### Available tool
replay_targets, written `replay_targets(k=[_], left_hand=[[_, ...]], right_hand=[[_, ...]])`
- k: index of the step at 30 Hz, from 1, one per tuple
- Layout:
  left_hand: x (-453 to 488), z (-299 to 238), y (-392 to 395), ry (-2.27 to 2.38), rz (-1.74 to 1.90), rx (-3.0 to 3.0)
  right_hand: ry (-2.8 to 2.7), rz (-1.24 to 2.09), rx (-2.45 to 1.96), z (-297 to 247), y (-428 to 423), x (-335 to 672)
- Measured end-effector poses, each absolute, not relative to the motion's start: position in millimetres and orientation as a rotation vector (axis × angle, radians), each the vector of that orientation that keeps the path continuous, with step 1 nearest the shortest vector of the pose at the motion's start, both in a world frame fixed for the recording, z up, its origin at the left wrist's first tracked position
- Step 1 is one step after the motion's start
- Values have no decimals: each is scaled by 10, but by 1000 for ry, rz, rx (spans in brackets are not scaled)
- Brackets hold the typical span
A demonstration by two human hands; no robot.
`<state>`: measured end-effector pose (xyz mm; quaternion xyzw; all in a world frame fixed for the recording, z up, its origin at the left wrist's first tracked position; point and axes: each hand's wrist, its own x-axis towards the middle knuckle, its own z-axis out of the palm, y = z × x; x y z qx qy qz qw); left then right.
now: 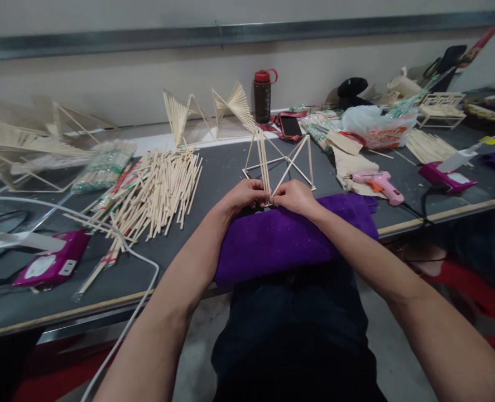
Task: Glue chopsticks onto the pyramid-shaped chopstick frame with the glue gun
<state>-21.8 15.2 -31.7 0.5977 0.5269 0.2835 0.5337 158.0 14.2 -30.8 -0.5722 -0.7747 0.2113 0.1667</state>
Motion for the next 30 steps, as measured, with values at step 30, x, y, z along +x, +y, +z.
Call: replay_targets(k=[30], left_hand=[[-207, -312, 139, 1257, 676, 1437]], right_hand=[[-2191, 619, -1596, -315, 145, 1578]])
